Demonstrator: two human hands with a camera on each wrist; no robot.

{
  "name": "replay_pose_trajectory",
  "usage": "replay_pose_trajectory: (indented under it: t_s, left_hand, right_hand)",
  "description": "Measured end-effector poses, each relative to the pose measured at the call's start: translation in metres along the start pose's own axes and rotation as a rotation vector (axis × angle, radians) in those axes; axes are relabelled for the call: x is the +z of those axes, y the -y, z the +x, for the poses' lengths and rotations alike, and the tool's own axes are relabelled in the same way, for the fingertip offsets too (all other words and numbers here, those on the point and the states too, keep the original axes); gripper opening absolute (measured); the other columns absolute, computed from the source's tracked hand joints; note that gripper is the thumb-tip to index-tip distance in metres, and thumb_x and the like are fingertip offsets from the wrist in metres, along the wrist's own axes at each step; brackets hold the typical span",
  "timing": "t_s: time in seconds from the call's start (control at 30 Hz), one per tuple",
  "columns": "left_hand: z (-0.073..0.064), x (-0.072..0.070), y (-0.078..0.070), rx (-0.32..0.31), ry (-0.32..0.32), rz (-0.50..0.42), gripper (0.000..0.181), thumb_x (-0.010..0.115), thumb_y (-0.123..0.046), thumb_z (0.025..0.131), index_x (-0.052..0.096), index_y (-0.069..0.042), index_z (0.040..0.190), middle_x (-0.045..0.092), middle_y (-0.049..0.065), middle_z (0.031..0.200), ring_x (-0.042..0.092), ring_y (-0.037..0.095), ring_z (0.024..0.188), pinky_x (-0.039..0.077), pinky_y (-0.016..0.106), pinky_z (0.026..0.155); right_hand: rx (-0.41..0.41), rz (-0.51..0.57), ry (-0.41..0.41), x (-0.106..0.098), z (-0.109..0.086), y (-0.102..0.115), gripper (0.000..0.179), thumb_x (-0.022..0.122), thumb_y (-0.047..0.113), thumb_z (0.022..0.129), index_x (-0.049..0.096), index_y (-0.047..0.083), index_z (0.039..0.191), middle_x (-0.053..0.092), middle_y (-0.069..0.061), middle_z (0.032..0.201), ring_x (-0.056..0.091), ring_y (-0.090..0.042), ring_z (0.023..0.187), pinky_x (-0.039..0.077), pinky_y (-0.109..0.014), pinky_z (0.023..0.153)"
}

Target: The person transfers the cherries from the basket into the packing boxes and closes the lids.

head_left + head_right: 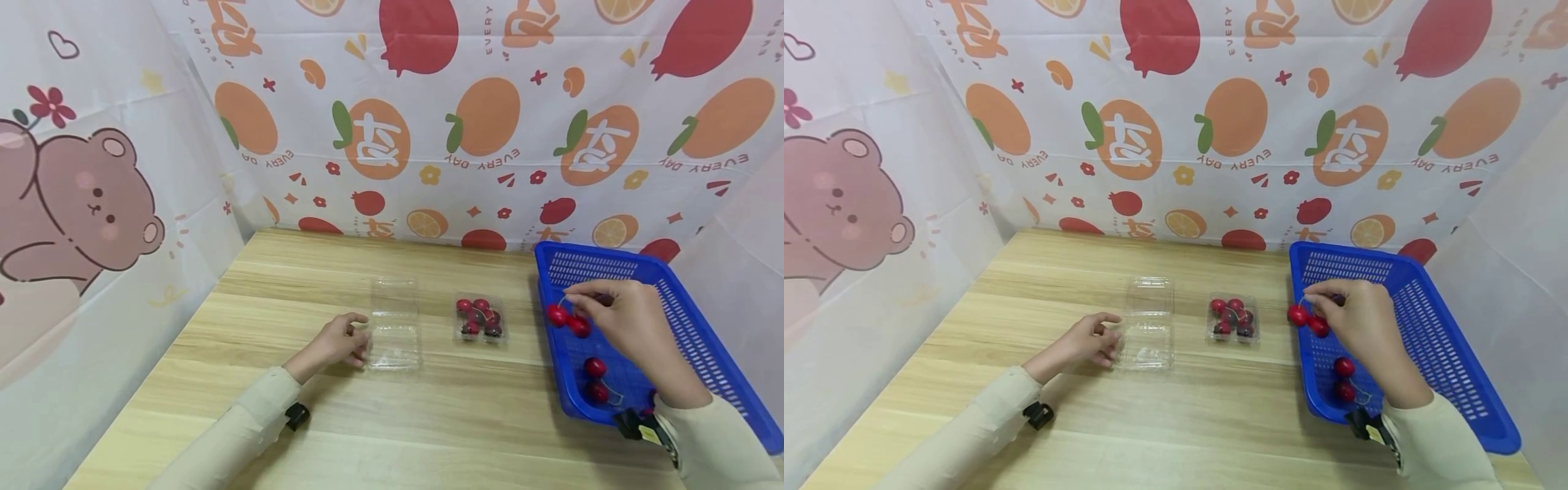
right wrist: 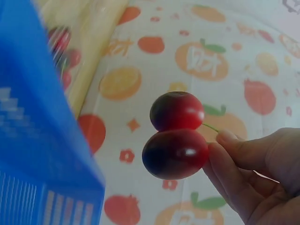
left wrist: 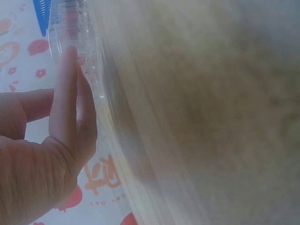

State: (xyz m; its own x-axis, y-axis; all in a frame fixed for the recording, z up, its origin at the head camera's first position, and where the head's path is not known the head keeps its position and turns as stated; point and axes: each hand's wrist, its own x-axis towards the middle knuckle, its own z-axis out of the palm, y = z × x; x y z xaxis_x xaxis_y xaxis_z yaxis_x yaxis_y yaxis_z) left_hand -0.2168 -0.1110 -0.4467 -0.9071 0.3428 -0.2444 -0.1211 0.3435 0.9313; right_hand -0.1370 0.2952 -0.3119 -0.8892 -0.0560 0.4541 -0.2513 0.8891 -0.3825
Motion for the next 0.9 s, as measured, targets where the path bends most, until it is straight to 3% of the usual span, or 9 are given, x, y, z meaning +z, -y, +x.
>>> replay_pose_trajectory:
  t_s: [0.23, 0.47, 0.9]
  left_hand:
    - [0.000, 0.001, -0.002, 0.003, 0.006, -0.005, 0.047, 0.053, -0.002, 0.097, 0.036, 0.009, 0.138, 0.056, 0.021, 0.094, 0.063, 0.021, 0.070, 0.063, 0.037, 0.064]
    - [-0.001, 0.001, -0.003, 0.006, 0.003, -0.005, 0.048, 0.054, -0.002, 0.096, 0.036, 0.009, 0.139, 0.056, 0.020, 0.093, 0.062, 0.021, 0.070, 0.063, 0.038, 0.065]
    - [-0.001, 0.001, -0.002, 0.001, -0.009, -0.007, 0.046, 0.054, -0.001, 0.096, 0.036, 0.010, 0.137, 0.058, 0.021, 0.092, 0.063, 0.022, 0.068, 0.063, 0.037, 0.064]
  right_hand:
    - [0.022, 0.096, -0.058, 0.015, -0.007, 0.022, 0.009, 0.072, 0.001, 0.083, 0.076, 0.005, 0.090, 0.073, -0.013, 0.081, 0.057, -0.011, 0.053, 0.033, -0.017, 0.034]
    - [0.020, 0.179, -0.081, 0.033, -0.011, 0.038, 0.008, 0.073, 0.003, 0.084, 0.076, 0.005, 0.090, 0.073, -0.009, 0.081, 0.067, -0.012, 0.065, 0.052, -0.011, 0.050]
    - [0.057, 0.345, -0.059, 0.084, -0.017, 0.057, 0.003, 0.074, 0.010, 0.084, 0.077, 0.009, 0.086, 0.072, -0.001, 0.075, 0.065, -0.006, 0.062, 0.050, -0.018, 0.045]
